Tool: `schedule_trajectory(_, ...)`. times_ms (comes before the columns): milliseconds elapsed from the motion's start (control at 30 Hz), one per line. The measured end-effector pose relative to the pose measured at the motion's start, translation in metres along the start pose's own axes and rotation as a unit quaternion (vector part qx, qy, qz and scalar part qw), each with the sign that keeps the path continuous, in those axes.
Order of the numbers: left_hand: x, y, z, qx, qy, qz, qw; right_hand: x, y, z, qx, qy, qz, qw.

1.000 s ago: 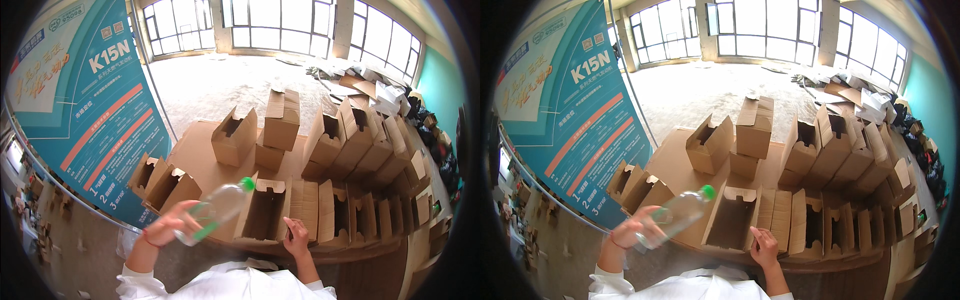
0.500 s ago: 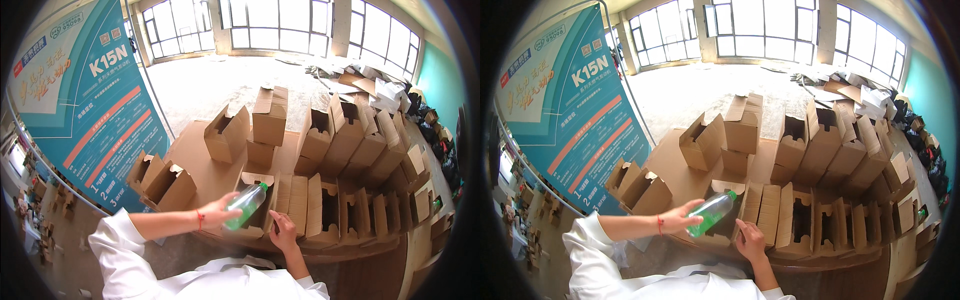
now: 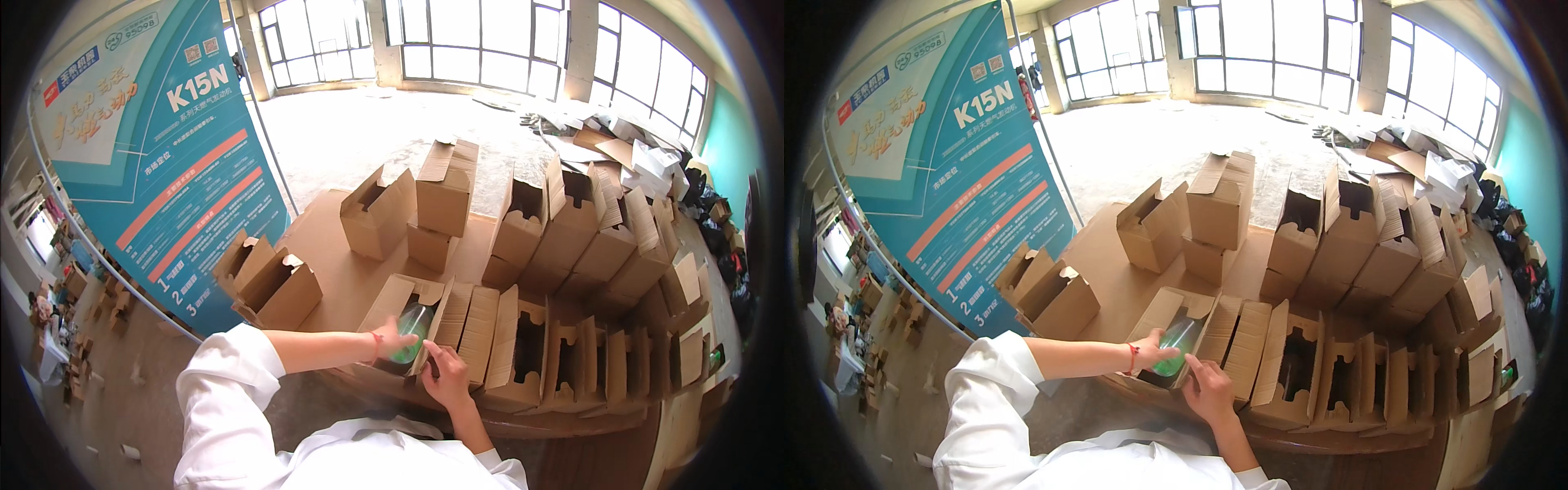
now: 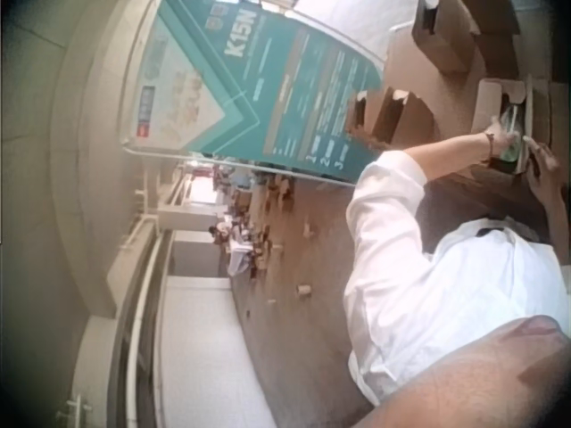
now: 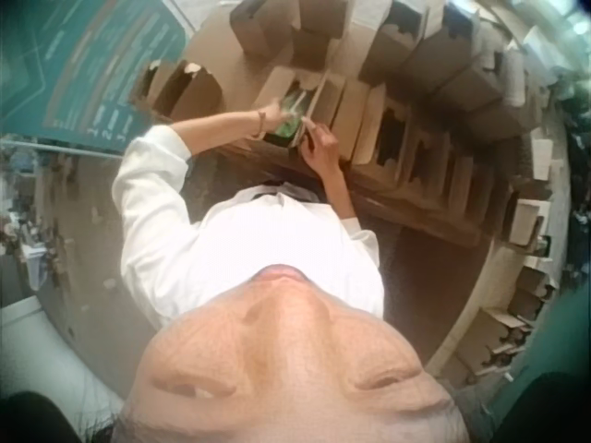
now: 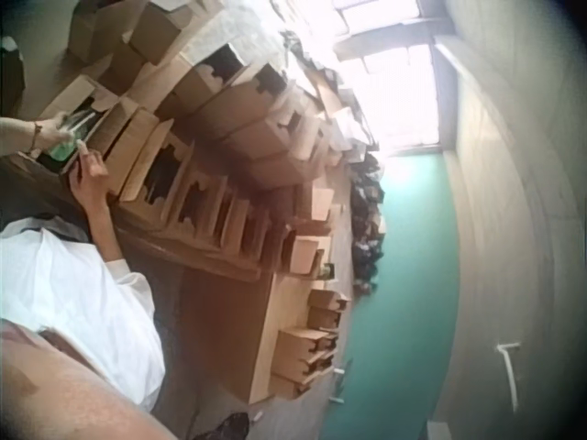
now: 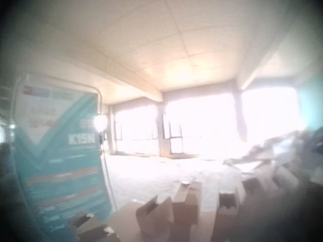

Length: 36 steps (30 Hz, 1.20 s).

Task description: The person places green-capped plastic bottles into individual cardboard boxes on a table, handling each bottle by hand and sliding it into the open top of a box.

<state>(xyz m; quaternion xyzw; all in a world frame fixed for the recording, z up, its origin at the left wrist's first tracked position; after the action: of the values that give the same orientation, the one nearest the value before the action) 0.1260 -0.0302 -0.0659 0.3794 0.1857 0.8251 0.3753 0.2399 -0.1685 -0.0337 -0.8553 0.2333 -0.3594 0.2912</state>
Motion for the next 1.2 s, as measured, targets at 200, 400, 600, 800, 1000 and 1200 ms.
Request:
schedule_trajectory(200,-0.035,-0.043,-0.052,-0.009,-0.154,0.038,0.987,0.0,-0.002,-0.004,-0.003,-0.021,-0.024,0.999)
schedule_trajectory(400,-0.048,0.008,-0.009,-0.078,-0.341,-0.137,0.927,-0.001,-0.002,0.0,0.012,-0.041,-0.033,0.999)
schedule_trajectory(600,0.009,0.091,0.033,-0.27,-0.395,-0.007,0.878,0.008,-0.001,0.005,0.015,-0.047,-0.016,0.999)
schedule_trajectory(800,0.06,0.107,-0.018,-0.295,-0.372,0.138,0.869,0.005,-0.001,0.002,0.011,-0.048,-0.038,0.998)
schedule_trajectory(1000,0.058,0.099,-0.022,-0.361,-0.244,0.305,0.847,0.002,0.0,0.002,0.01,-0.038,-0.043,0.998)
schedule_trajectory(1200,0.027,0.062,-0.042,-0.346,-0.062,0.25,0.902,0.0,-0.008,-0.019,0.022,0.102,-0.072,0.992)
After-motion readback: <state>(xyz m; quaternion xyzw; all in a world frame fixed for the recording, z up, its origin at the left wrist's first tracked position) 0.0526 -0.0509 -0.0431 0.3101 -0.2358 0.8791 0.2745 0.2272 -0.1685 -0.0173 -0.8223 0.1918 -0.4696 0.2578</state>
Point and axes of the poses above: each hand's wrist, its own y-axis away from the middle knuckle, its own x-axis out of the back of the hand, z = x × y, the point moved 6 cm from there along -y, towards the middle knuckle, and after that the axes turned 2 degrees about z, right-handed, at the moved point
